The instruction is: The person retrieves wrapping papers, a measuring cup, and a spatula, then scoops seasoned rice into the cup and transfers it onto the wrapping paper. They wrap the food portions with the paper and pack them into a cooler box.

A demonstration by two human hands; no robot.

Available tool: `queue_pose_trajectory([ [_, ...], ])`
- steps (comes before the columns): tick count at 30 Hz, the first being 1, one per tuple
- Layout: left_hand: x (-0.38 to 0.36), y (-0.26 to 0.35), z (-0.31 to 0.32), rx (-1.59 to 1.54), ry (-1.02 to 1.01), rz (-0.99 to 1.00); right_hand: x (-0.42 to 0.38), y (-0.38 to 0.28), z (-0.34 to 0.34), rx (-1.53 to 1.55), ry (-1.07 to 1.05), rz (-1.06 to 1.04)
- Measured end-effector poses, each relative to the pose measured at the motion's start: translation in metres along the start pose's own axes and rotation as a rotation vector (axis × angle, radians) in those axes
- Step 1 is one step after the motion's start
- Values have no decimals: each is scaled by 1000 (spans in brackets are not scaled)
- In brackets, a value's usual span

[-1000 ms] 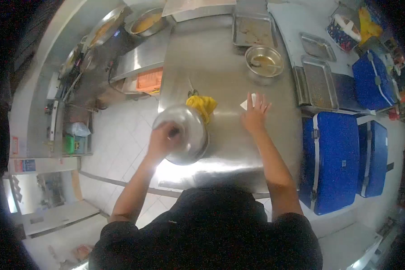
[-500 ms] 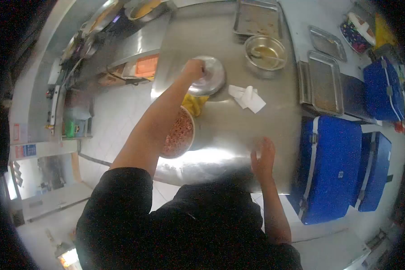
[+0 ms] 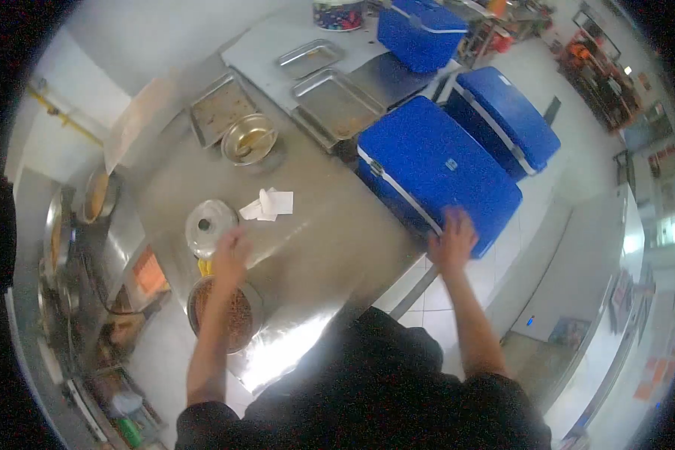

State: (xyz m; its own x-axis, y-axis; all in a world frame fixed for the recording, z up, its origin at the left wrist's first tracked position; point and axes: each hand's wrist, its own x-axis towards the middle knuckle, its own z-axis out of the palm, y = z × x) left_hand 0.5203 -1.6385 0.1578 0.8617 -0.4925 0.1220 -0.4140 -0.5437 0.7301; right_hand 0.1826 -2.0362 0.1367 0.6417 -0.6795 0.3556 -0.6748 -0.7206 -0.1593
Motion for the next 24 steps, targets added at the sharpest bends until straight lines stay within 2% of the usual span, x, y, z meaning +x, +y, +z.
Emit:
queue_pose_trajectory([
  [1, -28, 17, 4, -94, -190, 8, 5, 8, -26, -120, 22, 79],
  [2, -60, 42, 11, -178, -275, 43, 2, 21, -32, -149, -23, 75],
  [4, -111, 63, 35, -282, -434, -10, -5, 49, -31, -207, -119, 56],
  [6, -157, 61, 70, -372, -500, -79, -4, 68, -23, -188, -66, -191],
  [8, -179, 74, 84, -332, -520, -7, 3, 66, -17, -198, -41, -433],
  [11, -194, 91, 98, -338, -551, 7, 11, 70, -20, -233, -62, -633],
  [14, -185, 117, 129, -341, -508, -103, 13, 77, -5, -150, -135, -550],
  [15, -177, 129, 147, -334, -487, -154, 21, 72, -26, -26, -261, -470],
  [17, -150, 156, 201, -439, -531, -65, 35, 82, -48, 98, -227, -377],
  [20, -111, 198, 321, -939, -771, -513, 66, 126, -47, 122, -104, -232],
  [23, -86, 232, 413, -1312, -722, -711, 80, 170, -37, 134, -10, -113],
  [24, -88, 245, 424, -1291, -638, -706, 81, 183, -33, 149, 3, -84],
])
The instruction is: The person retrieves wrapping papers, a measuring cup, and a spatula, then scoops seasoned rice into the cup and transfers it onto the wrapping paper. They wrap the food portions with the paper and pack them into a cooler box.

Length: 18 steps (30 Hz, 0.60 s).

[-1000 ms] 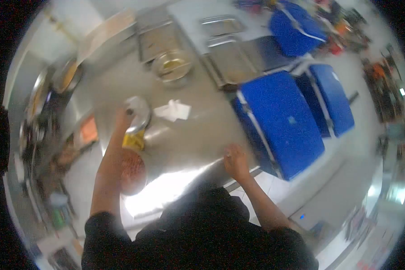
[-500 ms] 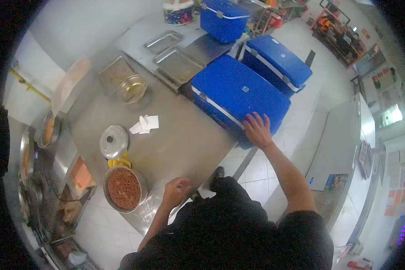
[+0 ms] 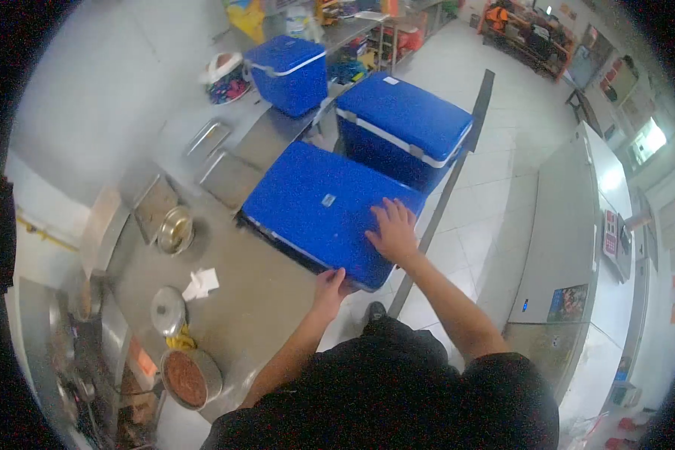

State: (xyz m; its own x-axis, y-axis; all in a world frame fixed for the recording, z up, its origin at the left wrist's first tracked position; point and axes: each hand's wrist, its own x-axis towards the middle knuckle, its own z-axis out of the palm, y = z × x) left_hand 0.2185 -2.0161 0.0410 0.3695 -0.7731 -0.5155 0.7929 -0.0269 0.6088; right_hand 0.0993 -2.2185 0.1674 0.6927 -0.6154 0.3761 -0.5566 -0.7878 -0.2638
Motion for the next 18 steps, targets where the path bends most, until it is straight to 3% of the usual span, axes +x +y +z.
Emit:
queue_pose_trajectory([
  [2, -2, -13, 20, 9, 141, 99, -1, 19, 9, 19, 11, 52],
  [9, 3, -18, -11, 149, 13, 68, -1, 27, 7, 106, 35, 78],
  [11, -1, -10, -1, 302, 44, 75, -2, 26, 2, 118, 33, 78],
  [14, -25, 8, 24, 438, 267, 38, -3, 24, 2, 100, 27, 78],
  [18, -20, 1, 20, 483, 265, 80, -6, 26, 9, 82, 16, 78],
])
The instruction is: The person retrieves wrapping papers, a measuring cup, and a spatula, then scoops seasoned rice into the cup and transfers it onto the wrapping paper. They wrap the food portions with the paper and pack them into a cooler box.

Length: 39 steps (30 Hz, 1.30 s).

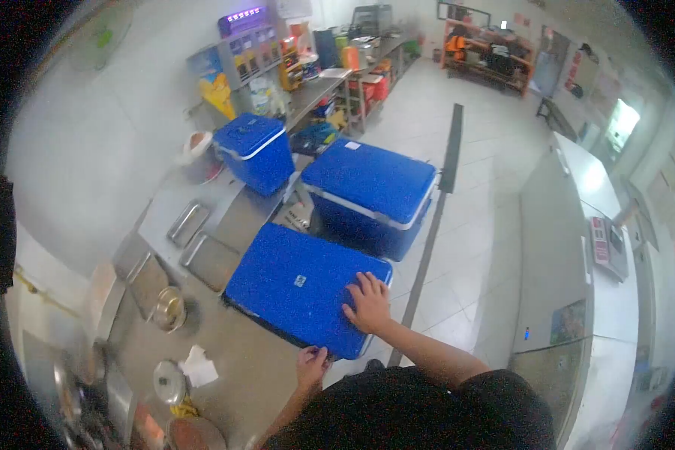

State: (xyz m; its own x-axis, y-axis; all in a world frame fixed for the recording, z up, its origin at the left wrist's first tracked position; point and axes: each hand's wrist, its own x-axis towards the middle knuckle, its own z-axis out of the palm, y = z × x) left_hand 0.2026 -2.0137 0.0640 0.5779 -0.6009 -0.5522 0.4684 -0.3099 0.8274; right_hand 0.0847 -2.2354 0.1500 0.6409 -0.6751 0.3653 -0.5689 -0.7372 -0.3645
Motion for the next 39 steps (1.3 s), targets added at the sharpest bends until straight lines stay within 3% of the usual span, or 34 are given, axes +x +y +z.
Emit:
queue_pose_trajectory([
  [2, 7, -2, -4, -104, -27, 11, 1, -2, -4, -13, -12, 3],
  [3, -11, 23, -2, -54, -80, 21, 0, -1, -2, -23, -13, 1],
  [6, 10, 9, -24, 161, -180, 93, 0, -5, -8, -33, -13, 0],
  [9, 12, -3, -25, 1, -291, 354, 3, 2, -11, -34, 21, 37],
  [10, 9, -5, -30, 374, -39, 489, -2, -4, 0, 3, -23, 19],
  [11, 30, -25, -34, 153, -100, 401, -1, -8, -1, -9, -28, 19],
  [12, 23, -15, -37, 228, -61, 405, -2, -12, -2, -26, -30, 18],
  [13, 21, 11, -44, 720, 15, 373, -3, -9, 4, -44, -24, -6],
  [14, 58, -12, -55, 545, 25, 241, 0, -6, 8, -67, -8, -27],
  [17, 139, 15, -84, 146, 527, 347, 2, -8, 10, -78, -10, -35],
  [18, 188, 26, -110, -193, 489, 212, 3, -8, 10, -84, -14, -44],
  [20, 191, 83, -124, -662, 338, 321, 3, -10, 12, -95, -19, -49],
  [23, 200, 92, -146, -599, 94, 269, 1, -7, 14, -139, -73, -46],
  [26, 181, 98, -153, -551, 173, 285, 6, -8, 16, -141, -81, -45],
  [29, 180, 102, -154, -165, 403, 356, 6, -11, 12, -147, -105, -32],
  [32, 169, 115, -159, -31, 333, 266, 7, -9, 15, -150, -87, -46],
  [36, 185, 94, -164, -508, 56, 321, 6, -6, 22, -171, -62, -64],
  [39, 202, 64, -161, -656, 120, 349, -1, -14, 22, -127, -95, -118],
])
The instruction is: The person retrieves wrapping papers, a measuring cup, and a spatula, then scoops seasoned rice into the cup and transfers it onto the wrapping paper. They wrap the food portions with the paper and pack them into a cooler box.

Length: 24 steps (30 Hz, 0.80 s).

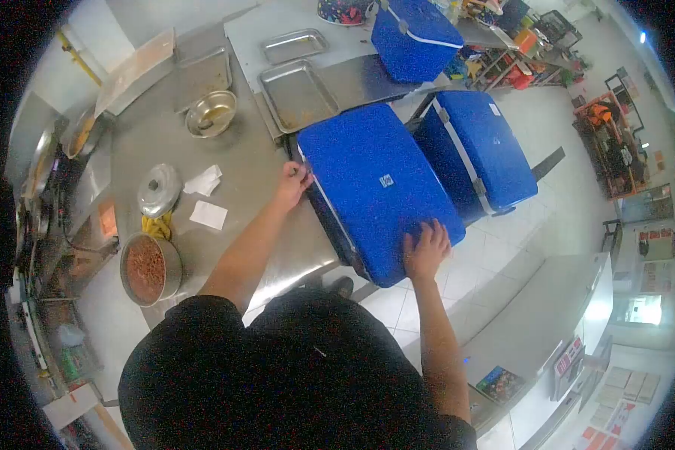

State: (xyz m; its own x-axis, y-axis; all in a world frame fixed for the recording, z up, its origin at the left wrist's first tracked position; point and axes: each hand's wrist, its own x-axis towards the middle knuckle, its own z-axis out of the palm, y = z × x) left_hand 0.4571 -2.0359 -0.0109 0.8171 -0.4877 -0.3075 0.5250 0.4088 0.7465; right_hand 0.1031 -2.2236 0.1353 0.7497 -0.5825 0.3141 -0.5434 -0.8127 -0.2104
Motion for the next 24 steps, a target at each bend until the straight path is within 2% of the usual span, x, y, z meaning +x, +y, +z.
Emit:
queue_pose_trajectory([
  [3, -11, -7, 15, -252, 231, -15, -11, -70, -30, 98, -157, -189],
  [6, -27, 19, 25, 210, 391, -158, -20, -115, -34, -11, -263, -325],
  [9, -47, 20, 17, 319, 440, -172, -26, -107, -10, -50, -233, -353],
  [12, -85, 15, 13, 459, 359, -176, -28, -104, -2, -91, -137, -451],
  [15, -128, -6, 17, 510, 229, -79, -14, -107, -30, -100, -170, -447],
  [18, -155, -33, 4, 775, -6, 158, 18, -94, -91, -51, -82, -333],
  [19, -168, -31, 10, 822, -26, 182, 30, -85, -117, -84, 49, -333],
  [20, -183, -22, 26, 870, -49, 207, 44, -70, -141, -144, 30, -237],
  [21, -195, -15, 37, 916, -73, 231, 59, -55, -162, -229, 104, -207],
  [23, -208, -12, 47, 1053, -129, 416, 97, -17, -190, -431, 278, -195],
  [24, -213, -11, 53, 1122, -160, 507, 120, -5, -198, -491, 289, -112],
])
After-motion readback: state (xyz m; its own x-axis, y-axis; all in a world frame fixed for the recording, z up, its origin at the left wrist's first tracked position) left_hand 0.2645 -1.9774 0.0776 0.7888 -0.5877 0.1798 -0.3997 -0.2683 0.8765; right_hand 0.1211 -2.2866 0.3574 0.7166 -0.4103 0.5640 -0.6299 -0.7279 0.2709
